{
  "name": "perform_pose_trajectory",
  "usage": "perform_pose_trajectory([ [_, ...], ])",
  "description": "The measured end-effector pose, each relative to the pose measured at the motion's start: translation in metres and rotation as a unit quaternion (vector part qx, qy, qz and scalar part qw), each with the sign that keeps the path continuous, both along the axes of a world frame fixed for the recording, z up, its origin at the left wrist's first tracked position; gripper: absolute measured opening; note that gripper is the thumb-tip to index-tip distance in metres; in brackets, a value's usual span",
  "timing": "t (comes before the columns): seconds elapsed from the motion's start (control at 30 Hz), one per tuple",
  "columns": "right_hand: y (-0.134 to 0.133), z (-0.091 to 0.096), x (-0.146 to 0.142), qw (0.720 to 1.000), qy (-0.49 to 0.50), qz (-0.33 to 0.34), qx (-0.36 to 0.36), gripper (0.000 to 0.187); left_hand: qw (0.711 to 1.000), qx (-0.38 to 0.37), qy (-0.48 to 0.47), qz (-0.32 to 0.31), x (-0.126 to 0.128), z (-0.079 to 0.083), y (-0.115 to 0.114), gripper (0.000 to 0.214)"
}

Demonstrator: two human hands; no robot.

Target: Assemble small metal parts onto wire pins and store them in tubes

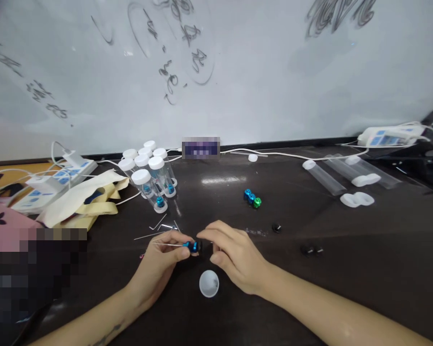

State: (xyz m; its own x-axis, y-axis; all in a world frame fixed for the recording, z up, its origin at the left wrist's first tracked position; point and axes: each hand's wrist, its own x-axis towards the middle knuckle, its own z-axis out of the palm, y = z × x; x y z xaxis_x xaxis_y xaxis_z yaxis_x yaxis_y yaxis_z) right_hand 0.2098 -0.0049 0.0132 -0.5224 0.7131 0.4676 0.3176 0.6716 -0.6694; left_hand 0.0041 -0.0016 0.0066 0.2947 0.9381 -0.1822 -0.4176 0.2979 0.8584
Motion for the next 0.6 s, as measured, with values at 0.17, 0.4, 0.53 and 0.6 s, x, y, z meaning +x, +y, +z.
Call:
perform_pose_trajectory([
  [0.17,0.0014,0.0013,-0.0008,1.000,-0.007,-0.001,-0.002,0.057,1.000,0.000,0.001,-0.006,-0.0011,-0.0016,-0.0002,0.016],
  [0.4,-0.0012,0.0000,0.0008,1.000,-0.013,-0.004,0.013,0.058,1.000,0.001,0.003,0.006,-0.0001,-0.0020,-0.0009,0.017],
  [0.53,-0.0006,0.0001,0.0010,1.000,-0.003,-0.002,0.021,0.057,1.000,0.004,0.003,0.003,0.0002,-0.0029,0.0007,0.017],
  [0.6,-0.0001,0.0000,0.0009,1.000,-0.004,-0.002,0.027,0.056,1.000,0.007,0.004,0.002,0.0001,-0.0027,0.0009,0.017],
])
